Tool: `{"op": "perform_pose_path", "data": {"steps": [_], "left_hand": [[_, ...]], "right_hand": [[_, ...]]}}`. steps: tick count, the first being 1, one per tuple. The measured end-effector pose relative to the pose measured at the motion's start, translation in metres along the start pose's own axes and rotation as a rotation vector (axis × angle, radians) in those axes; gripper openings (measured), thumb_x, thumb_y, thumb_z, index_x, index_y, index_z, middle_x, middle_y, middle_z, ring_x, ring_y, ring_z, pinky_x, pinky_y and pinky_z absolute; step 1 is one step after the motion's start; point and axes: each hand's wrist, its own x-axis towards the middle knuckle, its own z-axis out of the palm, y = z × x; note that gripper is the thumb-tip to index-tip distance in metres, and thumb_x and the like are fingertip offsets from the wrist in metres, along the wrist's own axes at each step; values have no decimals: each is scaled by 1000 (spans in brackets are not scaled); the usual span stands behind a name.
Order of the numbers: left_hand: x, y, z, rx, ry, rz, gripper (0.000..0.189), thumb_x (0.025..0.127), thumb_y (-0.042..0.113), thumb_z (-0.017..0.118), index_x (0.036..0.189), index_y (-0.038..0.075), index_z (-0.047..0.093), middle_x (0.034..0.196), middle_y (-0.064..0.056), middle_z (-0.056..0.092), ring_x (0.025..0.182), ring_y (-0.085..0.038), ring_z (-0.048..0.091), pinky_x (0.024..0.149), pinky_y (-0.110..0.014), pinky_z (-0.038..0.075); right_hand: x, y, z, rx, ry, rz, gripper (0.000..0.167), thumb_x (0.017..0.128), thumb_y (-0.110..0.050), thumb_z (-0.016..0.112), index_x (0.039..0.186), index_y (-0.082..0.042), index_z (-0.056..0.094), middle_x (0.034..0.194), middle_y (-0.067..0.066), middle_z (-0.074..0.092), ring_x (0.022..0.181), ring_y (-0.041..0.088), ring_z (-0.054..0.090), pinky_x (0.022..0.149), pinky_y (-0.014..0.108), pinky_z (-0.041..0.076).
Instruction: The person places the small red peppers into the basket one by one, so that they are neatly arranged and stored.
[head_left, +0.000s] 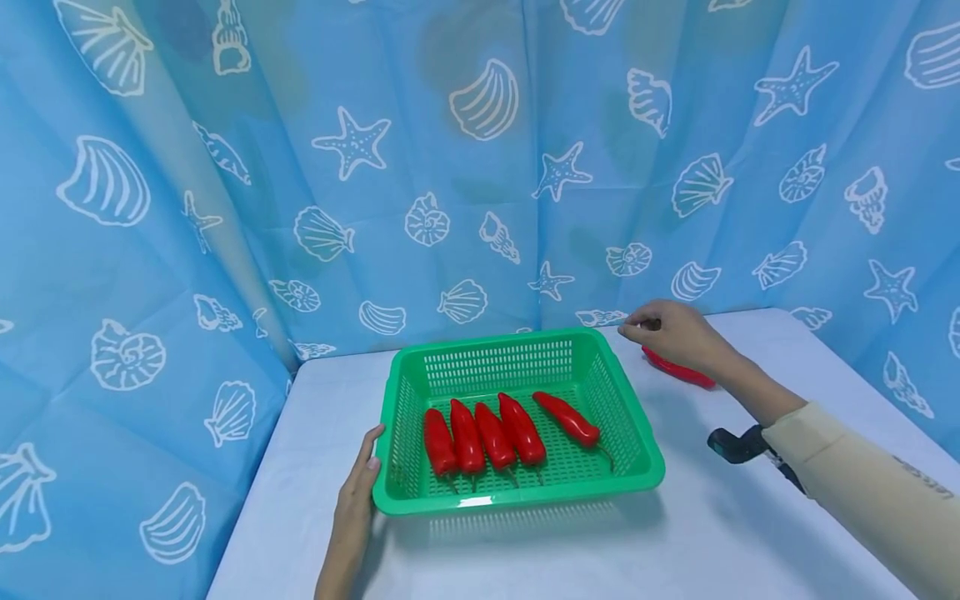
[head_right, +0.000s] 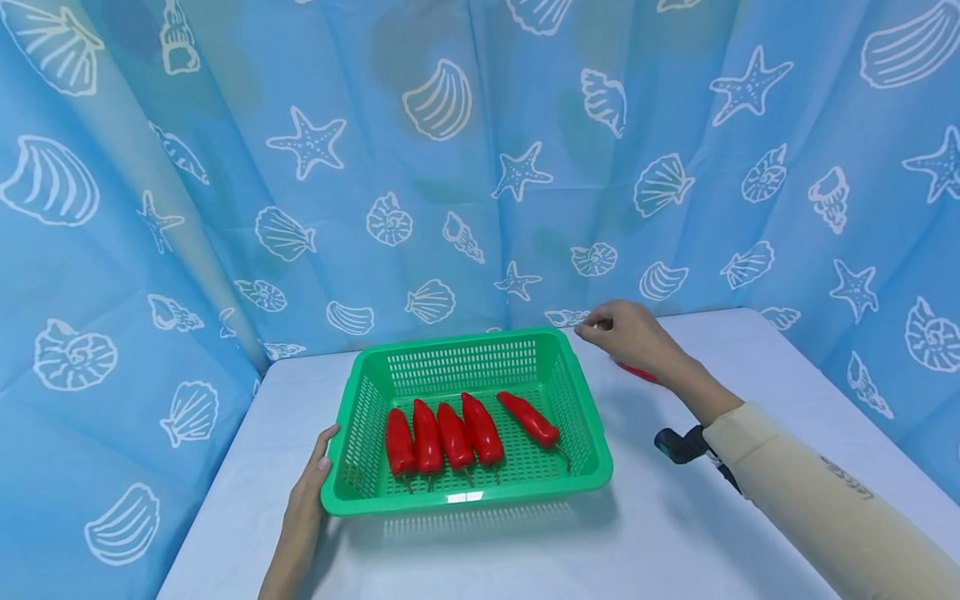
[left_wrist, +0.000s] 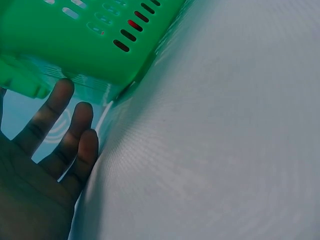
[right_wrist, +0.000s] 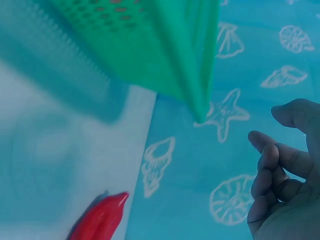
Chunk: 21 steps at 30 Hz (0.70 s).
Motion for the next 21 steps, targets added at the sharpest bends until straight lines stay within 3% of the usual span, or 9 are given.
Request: {"op": "perform_pose_path", "data": {"steps": [12,21], "left_hand": [[0,0,0,-6,-5,-7,55,106,57,32,155,35,34,162,-2,27,150,-29,18,114,-63,17],[0,4,2,-8,-24,-106,63,102,65,30,157,33,31,163,-5,25,150,-32,18,114,-63,18]], "right_hand": [[2,39,-1,-28,7,73,36,92,-26,73,114,2,71,96,11,63,87,29,54,64,33,51],[4,63,2,-55,18,100,41,87,-26,78,114,3,70,97,13,62,88,29,54,66,37,53]]}}
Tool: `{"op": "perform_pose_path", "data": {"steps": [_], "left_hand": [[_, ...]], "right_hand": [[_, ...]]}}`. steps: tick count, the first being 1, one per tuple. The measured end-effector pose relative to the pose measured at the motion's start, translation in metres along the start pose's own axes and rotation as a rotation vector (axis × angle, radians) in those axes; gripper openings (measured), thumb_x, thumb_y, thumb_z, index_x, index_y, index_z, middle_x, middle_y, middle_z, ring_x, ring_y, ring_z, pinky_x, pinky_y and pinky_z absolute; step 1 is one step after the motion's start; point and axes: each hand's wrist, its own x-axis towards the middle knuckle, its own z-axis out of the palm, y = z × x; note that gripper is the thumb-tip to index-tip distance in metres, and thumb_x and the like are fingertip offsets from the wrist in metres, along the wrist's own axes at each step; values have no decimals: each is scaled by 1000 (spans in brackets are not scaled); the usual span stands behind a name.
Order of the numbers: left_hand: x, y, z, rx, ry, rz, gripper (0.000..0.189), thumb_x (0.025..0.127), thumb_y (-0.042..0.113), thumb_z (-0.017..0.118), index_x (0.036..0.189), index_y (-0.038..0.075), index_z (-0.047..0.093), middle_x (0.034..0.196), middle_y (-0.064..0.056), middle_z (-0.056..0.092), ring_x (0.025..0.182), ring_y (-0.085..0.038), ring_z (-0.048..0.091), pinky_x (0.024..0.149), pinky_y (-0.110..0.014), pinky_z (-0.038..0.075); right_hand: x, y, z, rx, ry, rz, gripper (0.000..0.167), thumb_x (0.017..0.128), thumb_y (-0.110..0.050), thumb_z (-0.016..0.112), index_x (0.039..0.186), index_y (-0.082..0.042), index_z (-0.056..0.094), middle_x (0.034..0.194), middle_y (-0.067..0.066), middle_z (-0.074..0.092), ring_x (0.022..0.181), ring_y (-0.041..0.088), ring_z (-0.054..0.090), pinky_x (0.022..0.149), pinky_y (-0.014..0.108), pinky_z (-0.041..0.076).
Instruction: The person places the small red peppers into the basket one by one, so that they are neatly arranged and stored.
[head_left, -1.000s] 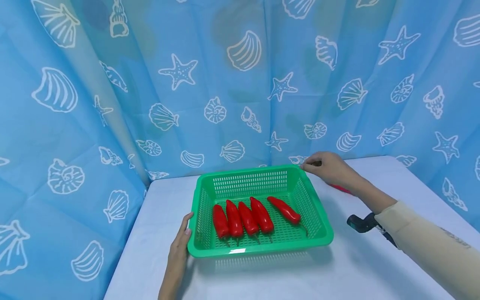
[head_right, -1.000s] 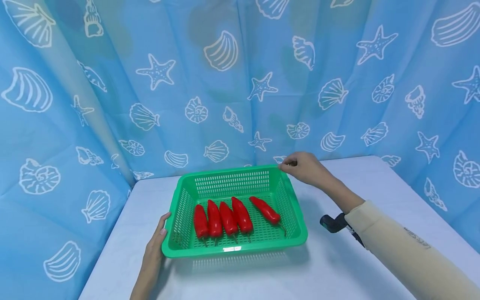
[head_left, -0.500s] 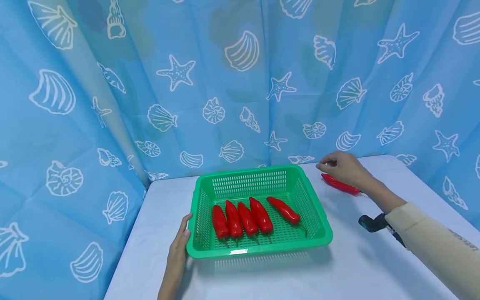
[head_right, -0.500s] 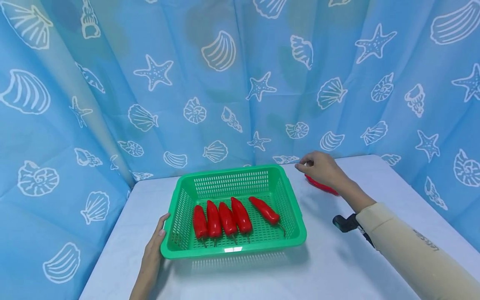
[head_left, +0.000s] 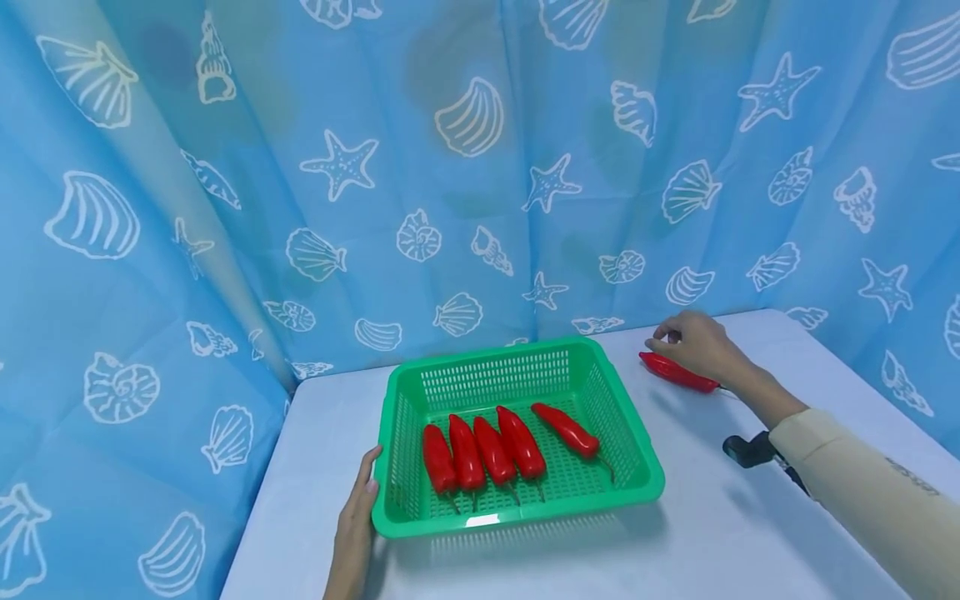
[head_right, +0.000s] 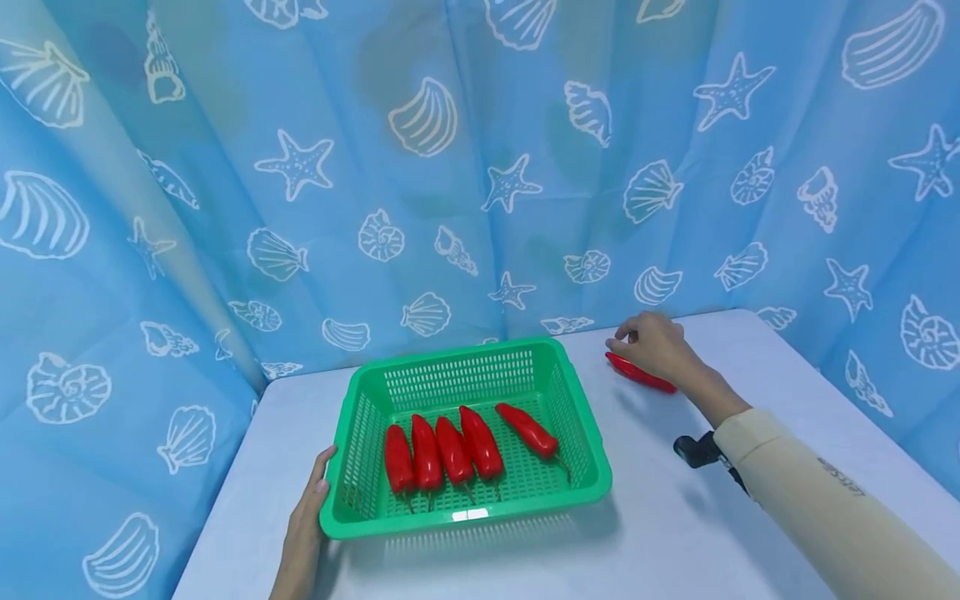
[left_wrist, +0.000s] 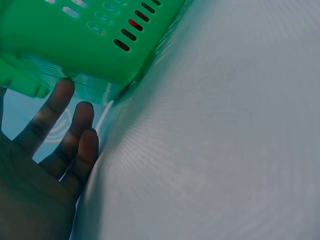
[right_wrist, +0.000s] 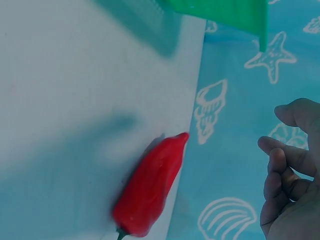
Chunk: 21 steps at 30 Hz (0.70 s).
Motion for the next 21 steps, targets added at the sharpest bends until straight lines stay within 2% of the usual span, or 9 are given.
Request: {"op": "perform_pose_path", "data": {"steps": [5,8,15,21], "left_hand": [[-2,2,2,7,-13,-21,64,103,63,30,158,30,29,163,-11,25,148,-37,22,113,-63,21],[-3,1,1,13,1,-20,62,104,62,31,157,32,30,161,-11,27,146,-37,26,112,-64,22],[-3,2,-2,-15,-3,-32,62,103,63,31,157,32,30,163,-7,23,149,-34,18,113,-64,17],[-1,2,0,-2,3,-28,59,103,62,31,156,34,32,162,-5,27,147,-32,23,112,-64,20]], "right_hand": [[2,17,3,-9,6,18,43,86,-26,79,115,4,69,102,16,61,92,32,55,77,50,48],[5,21,6,-13,4,31,46,85,-27,80,117,4,68,106,17,60,96,34,55,81,55,46],[13,31,17,-46,-28,62,49,84,-26,80,119,5,67,110,20,58,102,39,53,86,60,40],[18,43,24,-63,-58,95,49,85,-26,80,119,6,64,110,21,57,104,41,51,86,60,39]]}}
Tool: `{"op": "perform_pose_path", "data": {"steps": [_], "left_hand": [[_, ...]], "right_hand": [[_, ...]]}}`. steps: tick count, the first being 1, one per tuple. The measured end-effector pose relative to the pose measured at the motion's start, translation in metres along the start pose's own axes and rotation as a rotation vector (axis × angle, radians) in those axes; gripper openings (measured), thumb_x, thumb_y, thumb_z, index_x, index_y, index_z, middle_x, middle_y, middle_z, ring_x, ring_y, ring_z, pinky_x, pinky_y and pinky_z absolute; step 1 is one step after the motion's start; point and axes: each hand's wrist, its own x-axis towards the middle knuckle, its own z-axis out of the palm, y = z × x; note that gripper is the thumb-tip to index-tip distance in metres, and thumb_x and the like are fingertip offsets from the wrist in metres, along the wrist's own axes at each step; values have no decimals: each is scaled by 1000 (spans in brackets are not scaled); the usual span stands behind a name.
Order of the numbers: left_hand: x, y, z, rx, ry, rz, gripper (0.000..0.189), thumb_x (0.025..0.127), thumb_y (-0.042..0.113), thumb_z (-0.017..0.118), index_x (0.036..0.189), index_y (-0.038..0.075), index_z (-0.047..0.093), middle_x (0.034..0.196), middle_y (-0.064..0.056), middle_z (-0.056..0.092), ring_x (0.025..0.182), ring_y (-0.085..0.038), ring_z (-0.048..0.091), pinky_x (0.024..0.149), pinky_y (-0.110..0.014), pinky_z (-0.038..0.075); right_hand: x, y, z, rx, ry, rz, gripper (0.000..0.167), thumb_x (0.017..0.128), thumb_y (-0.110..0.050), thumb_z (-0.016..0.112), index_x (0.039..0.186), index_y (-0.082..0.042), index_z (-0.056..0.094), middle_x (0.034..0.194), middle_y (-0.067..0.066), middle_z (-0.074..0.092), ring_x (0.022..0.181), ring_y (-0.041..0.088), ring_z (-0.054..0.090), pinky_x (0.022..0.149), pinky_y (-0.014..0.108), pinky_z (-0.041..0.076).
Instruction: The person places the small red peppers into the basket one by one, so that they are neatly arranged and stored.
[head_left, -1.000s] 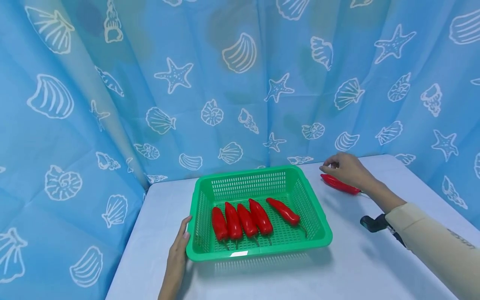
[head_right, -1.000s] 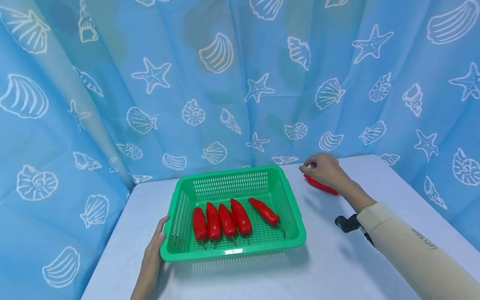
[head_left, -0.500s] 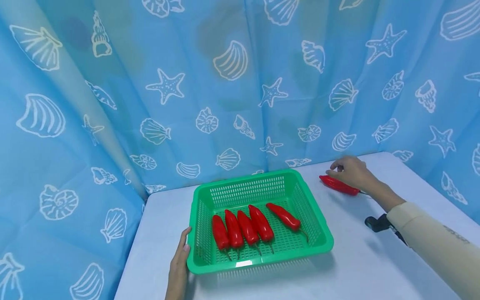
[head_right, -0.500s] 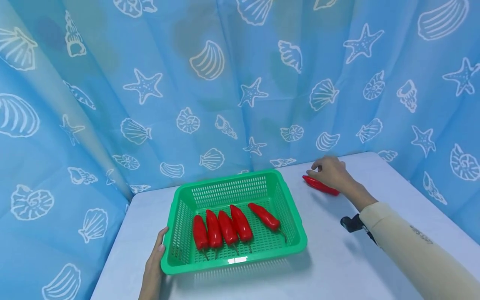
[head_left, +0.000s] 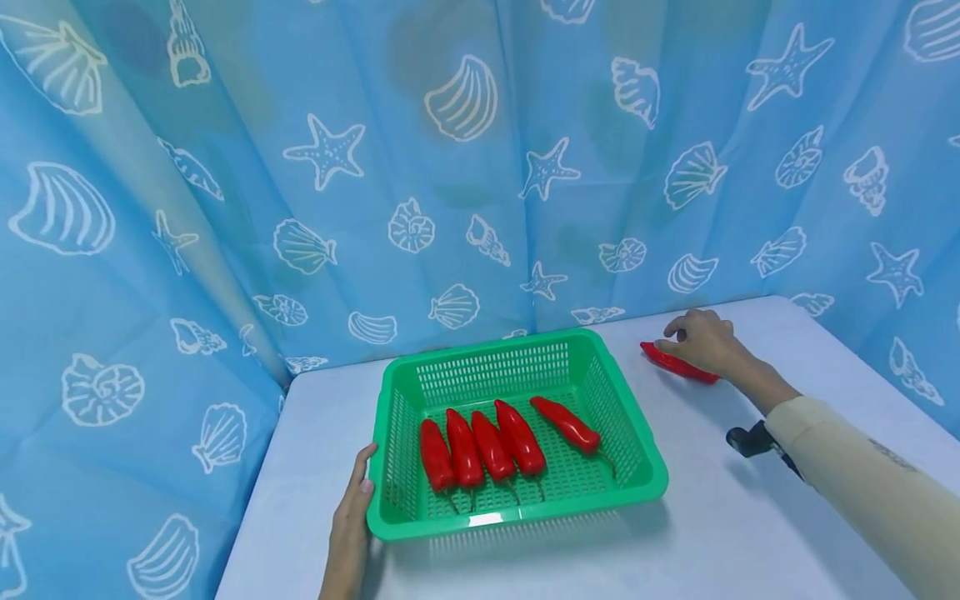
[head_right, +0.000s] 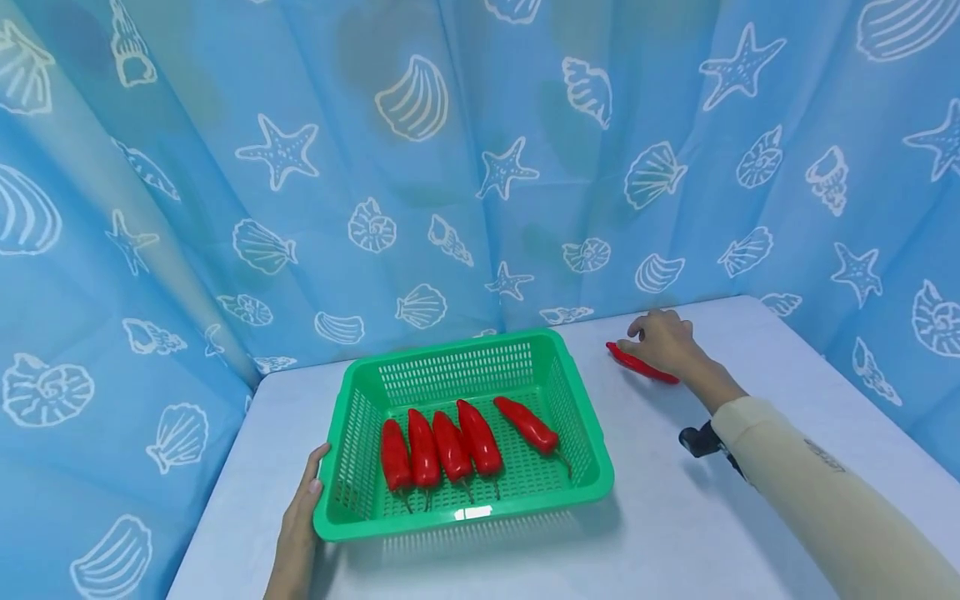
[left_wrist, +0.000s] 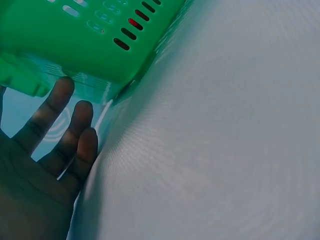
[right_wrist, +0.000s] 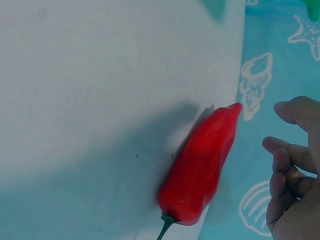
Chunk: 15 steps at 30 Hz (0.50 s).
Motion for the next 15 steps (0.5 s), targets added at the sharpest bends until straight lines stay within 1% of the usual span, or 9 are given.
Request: {"op": "perform_pose_path", "data": {"steps": [4,9,15], "left_hand": [[0,0,0,-4,1,28,57,104,60,31,155,35,33,161,-5,28,146,-30,26,112,-63,21],[0,1,-1,2,-3,28,59,104,62,31,156,34,31,162,-5,27,147,-31,25,112,-63,21],[-1,0,0,-6,0,28,61,103,64,30,157,34,30,163,-5,24,149,-32,20,114,-63,19]], "right_hand": [[3,2,1,-3,-1,-10,50,84,-25,80,119,6,64,110,22,57,105,42,50,88,61,38],[5,4,5,4,1,-20,49,83,-23,82,117,7,65,112,24,56,108,45,46,91,62,34],[5,9,10,-48,-4,-60,45,81,-22,83,113,7,69,107,23,57,105,45,47,87,60,36]]}}
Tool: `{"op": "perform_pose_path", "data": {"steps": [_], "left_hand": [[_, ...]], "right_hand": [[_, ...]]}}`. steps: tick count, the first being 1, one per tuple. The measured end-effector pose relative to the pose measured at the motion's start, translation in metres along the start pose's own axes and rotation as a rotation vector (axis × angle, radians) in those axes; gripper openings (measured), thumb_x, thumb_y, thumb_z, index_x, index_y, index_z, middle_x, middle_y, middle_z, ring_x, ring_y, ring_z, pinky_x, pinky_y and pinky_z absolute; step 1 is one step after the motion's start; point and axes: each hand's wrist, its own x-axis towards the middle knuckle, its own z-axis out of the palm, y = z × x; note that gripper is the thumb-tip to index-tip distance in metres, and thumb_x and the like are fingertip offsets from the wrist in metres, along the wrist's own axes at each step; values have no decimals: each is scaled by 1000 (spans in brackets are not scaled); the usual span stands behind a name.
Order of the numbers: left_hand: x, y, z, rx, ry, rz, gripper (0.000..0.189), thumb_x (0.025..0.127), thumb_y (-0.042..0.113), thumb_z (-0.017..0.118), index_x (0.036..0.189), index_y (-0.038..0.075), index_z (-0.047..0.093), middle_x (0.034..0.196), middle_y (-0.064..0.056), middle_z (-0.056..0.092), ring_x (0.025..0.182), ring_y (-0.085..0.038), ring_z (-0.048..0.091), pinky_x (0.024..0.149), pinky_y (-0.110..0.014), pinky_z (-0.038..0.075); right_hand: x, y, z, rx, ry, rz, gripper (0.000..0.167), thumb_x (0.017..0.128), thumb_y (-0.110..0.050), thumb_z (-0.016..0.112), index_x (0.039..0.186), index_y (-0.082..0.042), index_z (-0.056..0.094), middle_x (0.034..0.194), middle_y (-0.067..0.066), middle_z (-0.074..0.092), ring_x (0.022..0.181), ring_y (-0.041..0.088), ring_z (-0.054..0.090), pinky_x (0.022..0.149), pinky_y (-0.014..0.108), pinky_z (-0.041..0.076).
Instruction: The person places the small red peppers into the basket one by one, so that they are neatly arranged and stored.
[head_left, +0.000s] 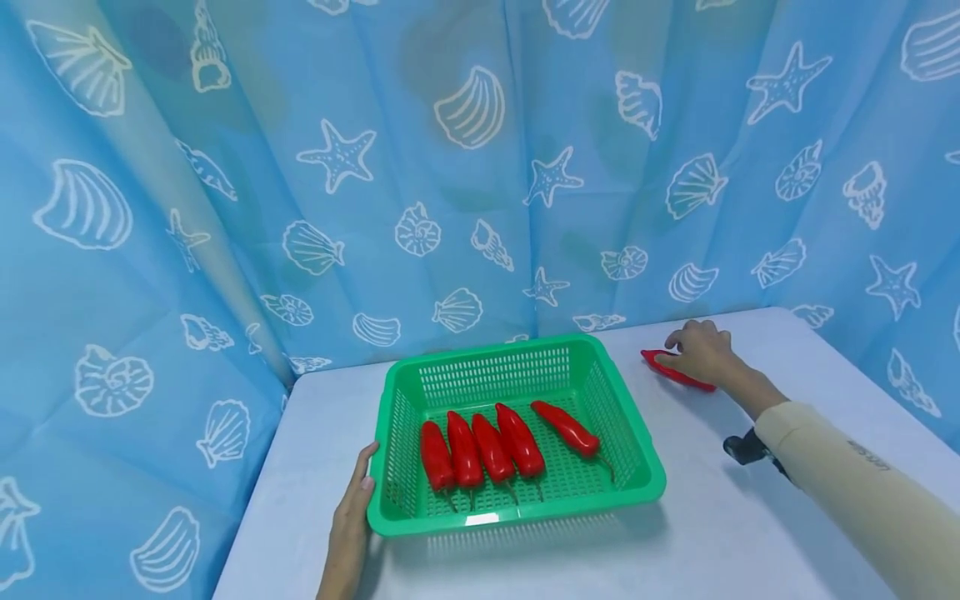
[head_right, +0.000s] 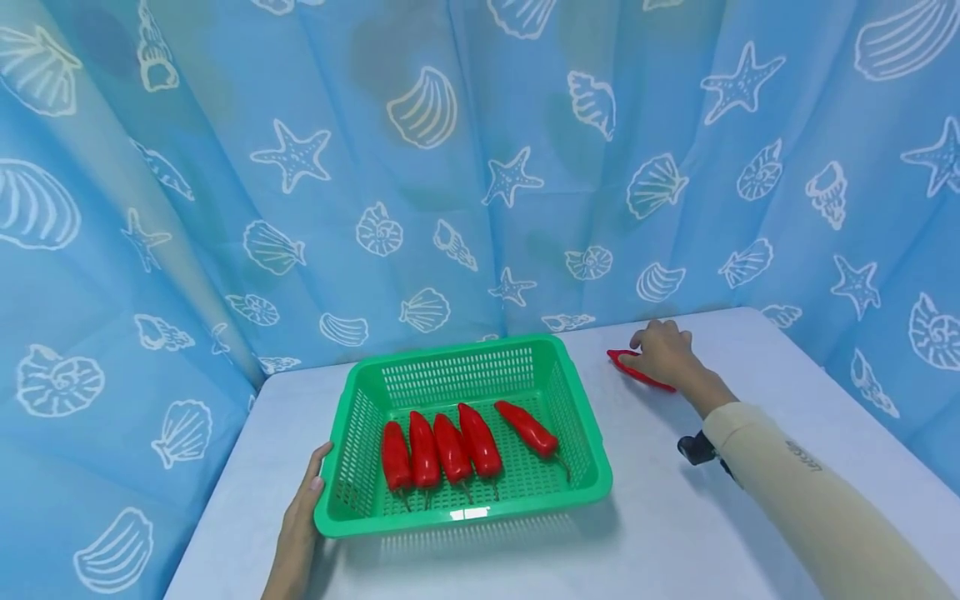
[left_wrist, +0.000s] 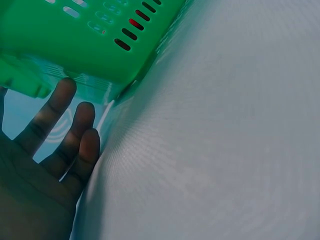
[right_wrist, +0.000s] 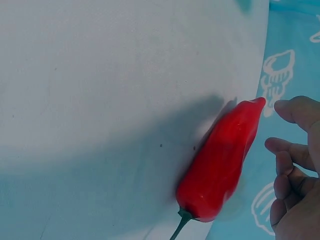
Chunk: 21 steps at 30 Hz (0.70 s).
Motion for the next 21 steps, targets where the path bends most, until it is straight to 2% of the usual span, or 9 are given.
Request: {"op": "perform_pose_path", "data": {"steps": [8,14,21], "left_hand": [[0,0,2,27,17,-3,62,103,64,30,157,33,31,163,-7,25,149,-35,21,113,-64,20],[1,-1,5,69,28,-1,62,104,61,28,158,30,29,163,-11,24,148,-38,22,112,-65,22],[2,-1,4,62,37,11,61,104,61,29,158,31,31,163,-8,25,149,-34,22,114,-62,20]], "right_hand": [[3,4,8,-51,16,-24,47,81,-25,84,112,7,70,108,24,57,107,47,45,87,59,36],[4,5,14,-83,0,-17,43,81,-25,83,107,7,71,101,22,56,101,43,46,80,54,36],[6,4,19,-128,22,-24,40,81,-22,83,104,7,70,95,19,56,97,41,44,78,52,35]]}}
